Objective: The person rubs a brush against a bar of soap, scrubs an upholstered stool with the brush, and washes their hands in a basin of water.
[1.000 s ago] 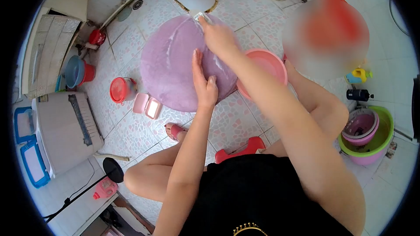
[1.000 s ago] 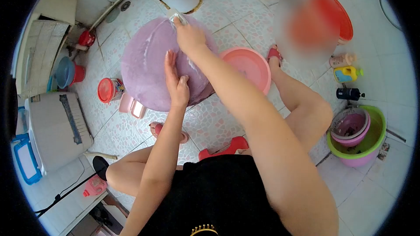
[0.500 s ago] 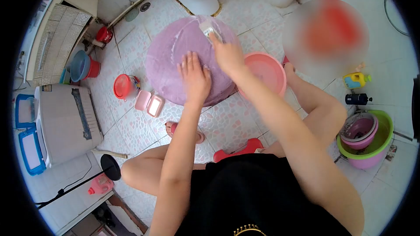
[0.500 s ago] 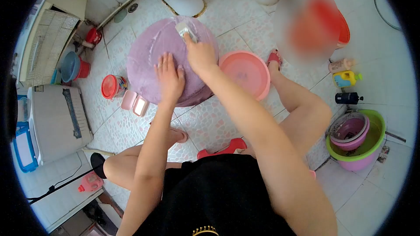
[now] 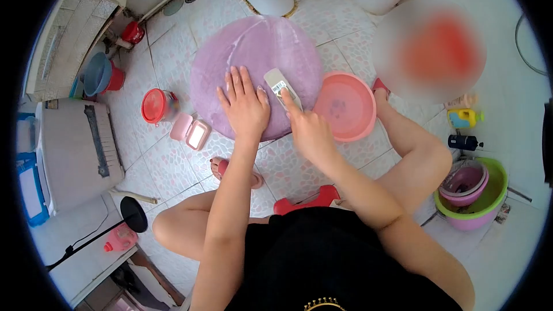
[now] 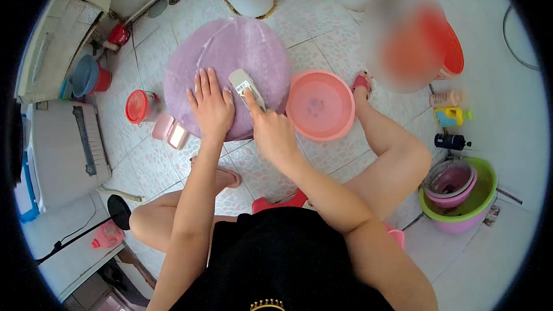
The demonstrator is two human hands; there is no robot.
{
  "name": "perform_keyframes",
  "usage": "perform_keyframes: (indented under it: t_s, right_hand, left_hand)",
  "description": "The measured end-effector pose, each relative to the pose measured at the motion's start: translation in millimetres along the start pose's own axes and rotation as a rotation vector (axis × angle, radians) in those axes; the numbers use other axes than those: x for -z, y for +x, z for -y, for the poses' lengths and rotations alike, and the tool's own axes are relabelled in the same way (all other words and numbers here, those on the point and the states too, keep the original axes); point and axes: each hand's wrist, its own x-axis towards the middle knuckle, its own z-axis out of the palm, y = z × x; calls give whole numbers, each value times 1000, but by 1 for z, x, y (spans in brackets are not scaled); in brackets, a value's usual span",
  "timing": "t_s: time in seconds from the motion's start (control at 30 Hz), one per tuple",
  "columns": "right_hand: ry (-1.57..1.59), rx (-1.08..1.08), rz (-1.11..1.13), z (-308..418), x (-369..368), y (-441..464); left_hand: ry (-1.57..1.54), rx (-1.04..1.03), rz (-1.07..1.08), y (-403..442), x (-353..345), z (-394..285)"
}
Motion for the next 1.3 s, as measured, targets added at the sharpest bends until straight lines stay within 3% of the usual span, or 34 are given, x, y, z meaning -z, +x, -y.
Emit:
perform_keyframes:
  t_s: [0.37,0.53,0.9,1.2,1.3]
  right_hand:
    - [-34,-38,-71,1,-34,189]
    - [-43,-46,-121,-2,-52,235]
    - [-43,21,-80,12,-41,123]
    - [-20,61,93,19,-22,2]
    - [-38,77,107,17,-13,-20]
  left_hand:
    - [-22,27,14,0,-3,-1]
    - [-50,41,-3,-3,-3,0]
    - [-95,23,-46,-4,-14,3]
    - [-453,146,-91,-8,-7,11]
    - [-429,160,-111,-13,-1,6]
